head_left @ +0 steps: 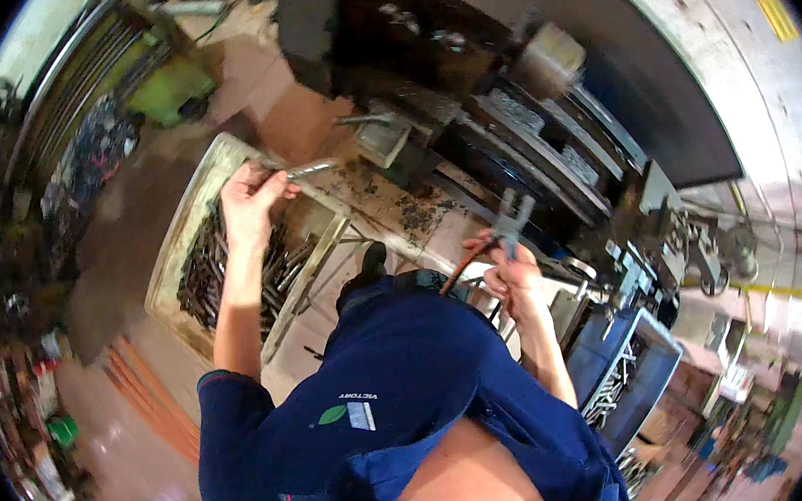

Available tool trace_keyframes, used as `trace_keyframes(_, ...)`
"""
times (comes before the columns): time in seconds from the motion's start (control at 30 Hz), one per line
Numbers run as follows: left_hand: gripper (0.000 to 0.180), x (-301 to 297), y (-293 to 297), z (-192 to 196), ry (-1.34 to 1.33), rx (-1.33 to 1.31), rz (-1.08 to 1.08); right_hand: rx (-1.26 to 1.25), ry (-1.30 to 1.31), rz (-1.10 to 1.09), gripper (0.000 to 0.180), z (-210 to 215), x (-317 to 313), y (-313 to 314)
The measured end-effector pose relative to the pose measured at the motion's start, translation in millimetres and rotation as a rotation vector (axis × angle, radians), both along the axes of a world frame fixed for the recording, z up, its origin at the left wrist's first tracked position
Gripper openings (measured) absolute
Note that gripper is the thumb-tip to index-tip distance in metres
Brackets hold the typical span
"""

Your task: The person operates a metalworking machine in a factory setting. They repeatedly pick up metal rods from a bin, insert them into the machine, and then remove the processed parts, placing them back into the bin.

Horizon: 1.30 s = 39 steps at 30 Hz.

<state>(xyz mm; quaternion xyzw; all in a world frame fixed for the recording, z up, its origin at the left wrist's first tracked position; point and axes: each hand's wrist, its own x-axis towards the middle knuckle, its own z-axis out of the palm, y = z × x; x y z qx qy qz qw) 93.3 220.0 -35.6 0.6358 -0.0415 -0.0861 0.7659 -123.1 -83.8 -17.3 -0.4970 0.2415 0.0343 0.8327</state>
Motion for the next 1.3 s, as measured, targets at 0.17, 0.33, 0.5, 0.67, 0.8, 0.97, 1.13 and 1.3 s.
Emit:
trace_keyframes(0.17,0.013,-33.0,-105.5,39.9,-0.053,-0.106,-0.22,-0.252,0.007,0.262,0.047,9.1,22.9,14.1)
trace_keyframes(0.33,0.008,-58.7,-155.1,44.9,-0.01,-0.084,-0.354,-0.369,0.04,0.204,0.04,16.4,17.5,14.0)
trace_keyframes(0.5,0.011,-67.6,-175.4,33.9,0.003,-0.054,-0.466,-0.604,0.07,0.09,0.035,21.4,5.6,8.0)
trace_keyframes(0.67,0.01,-69.8,-191.0,25.6,0.051,-0.061,-0.534,-0.781,0.061,-0.049,0.036,10.8,-0.3,10.6)
trace_keyframes(0.8,0.012,-64.6,-199.7,18.9,0.059,-0.022,-0.626,-0.798,0.191,-0.076,0.035,0.2,-1.4,10.4)
trace_keyframes(0.97,0.017,-49.8,-196.7,3.2,0.076,0.022,-0.702,-0.66,0.198,-0.194,0.025,-5.0,1.3,7.3)
trace_keyframes(1.13,0.043,-66.0,-185.9,-15.9,0.29,0.098,-1.07,-0.254,0.054,-0.503,0.012,-7.9,8.5,3.3)
trace_keyframes(1.3,0.063,-98.7,-207.5,-29.3,0.16,0.005,-1.422,-0.289,0.05,-0.75,0.02,-11.9,21.9,-18.2)
